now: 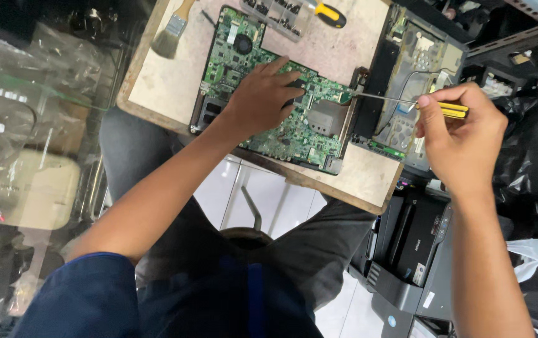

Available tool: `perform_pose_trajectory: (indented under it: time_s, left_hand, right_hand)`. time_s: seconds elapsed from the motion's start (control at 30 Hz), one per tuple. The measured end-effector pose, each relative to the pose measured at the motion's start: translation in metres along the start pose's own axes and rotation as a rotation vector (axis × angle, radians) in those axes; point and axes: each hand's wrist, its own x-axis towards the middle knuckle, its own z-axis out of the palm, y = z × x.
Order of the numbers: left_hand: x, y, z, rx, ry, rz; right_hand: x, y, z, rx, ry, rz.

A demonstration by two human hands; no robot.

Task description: The person uses a screwdriver to remove screws from a circuit board and detaches a metal bracket. They then place the bracket aside and continue to unscrew and remove additional components from the board.

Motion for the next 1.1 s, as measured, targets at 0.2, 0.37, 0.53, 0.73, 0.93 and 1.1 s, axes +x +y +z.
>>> perform_pose_trajectory:
  time_s: [0.2,0.37,0.53,0.73,0.93,1.1]
  left_hand:
    - [-0.021,0.003,-0.008,-0.002,-0.009,-0.019]
    - [-0.023,0.001,-0.012,-0.032,-0.043,-0.026]
    - [-0.009,0.003,-0.03,-0.069,-0.287,-0.1]
    - [-0.001,0.002,-0.042,-0.054,-0.494,-0.118]
    - [0.007,0.015,-0.051,-0.042,-0.583,-0.168]
    - [0.013,0.031,-0.042,0.074,-0.602,-0.216]
  right_hand:
    - [-0.012,-0.013,-0.004,-0.016,-0.023,-0.017]
    - [-0.017,-0.029,-0.006,-0.043,-0.049,-0.014]
    - [-0.025,-0.039,-0.006,-0.054,-0.067,-0.016]
    - [-0.035,-0.057,-0.004,-0.062,-0.097,-0.027]
    - [-0.04,-0.06,-0.002,-0.127,-0.122,-0.021]
    - [-0.05,-0.057,-0.002,-0.125,-0.11,-0.013]
